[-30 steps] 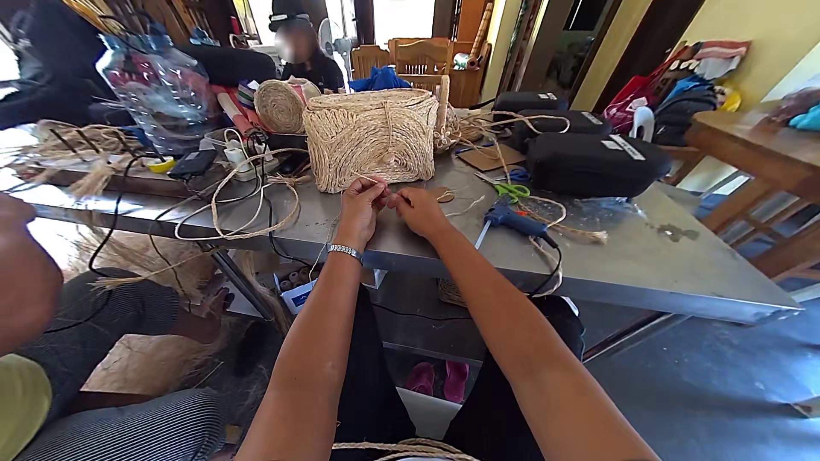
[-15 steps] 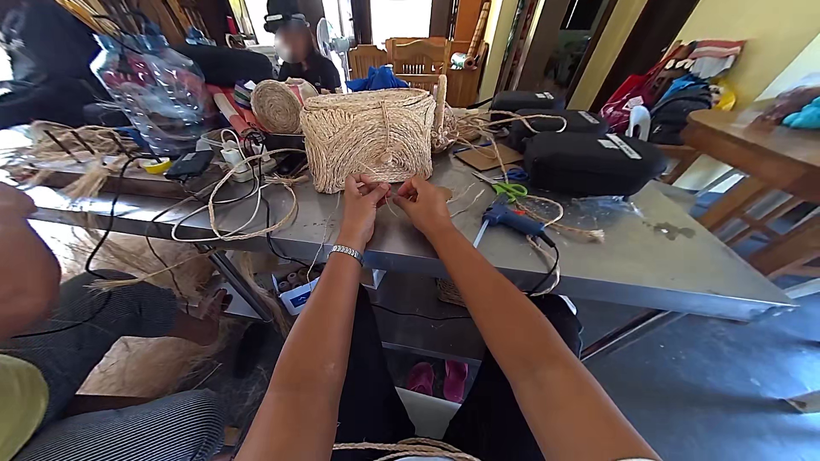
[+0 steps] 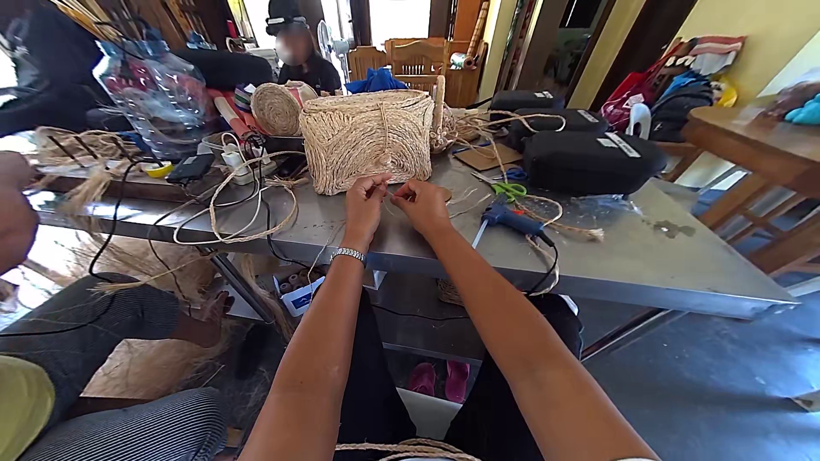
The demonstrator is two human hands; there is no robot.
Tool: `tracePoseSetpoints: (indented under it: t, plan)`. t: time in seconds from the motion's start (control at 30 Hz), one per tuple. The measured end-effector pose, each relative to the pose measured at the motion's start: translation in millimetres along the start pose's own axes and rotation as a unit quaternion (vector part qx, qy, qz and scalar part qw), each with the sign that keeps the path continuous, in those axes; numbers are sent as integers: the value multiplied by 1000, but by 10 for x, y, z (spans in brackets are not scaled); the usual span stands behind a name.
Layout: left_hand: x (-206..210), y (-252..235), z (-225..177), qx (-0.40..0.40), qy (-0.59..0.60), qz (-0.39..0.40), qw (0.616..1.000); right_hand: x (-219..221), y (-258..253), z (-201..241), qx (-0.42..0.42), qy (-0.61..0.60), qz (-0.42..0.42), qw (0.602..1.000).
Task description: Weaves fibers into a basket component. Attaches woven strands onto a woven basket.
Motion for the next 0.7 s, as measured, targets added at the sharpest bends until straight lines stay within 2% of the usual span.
tracePoseSetpoints:
  t: [0.2,0.33,0.7]
  plan:
    - [-10,-7,-27,38,-57,19,997,-14,2,4,-1,-10,-2,1000]
    - [-7,-1,-30,48,-62,0,997,14,-15,-27,7,-15,12,1000]
    - [-13,-4,-36,2,0,-24,1000,41,-29,-11,9,-23,81,996]
Point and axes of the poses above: each hand's wrist, its own y-axis away from the middle knuckle, its own x-axis out of the palm, z = x × y, the point moved 1 cm from there along -y, towards the middle knuckle, and after that the axes turned 15 degrees about -z, right-handed, at the moved point
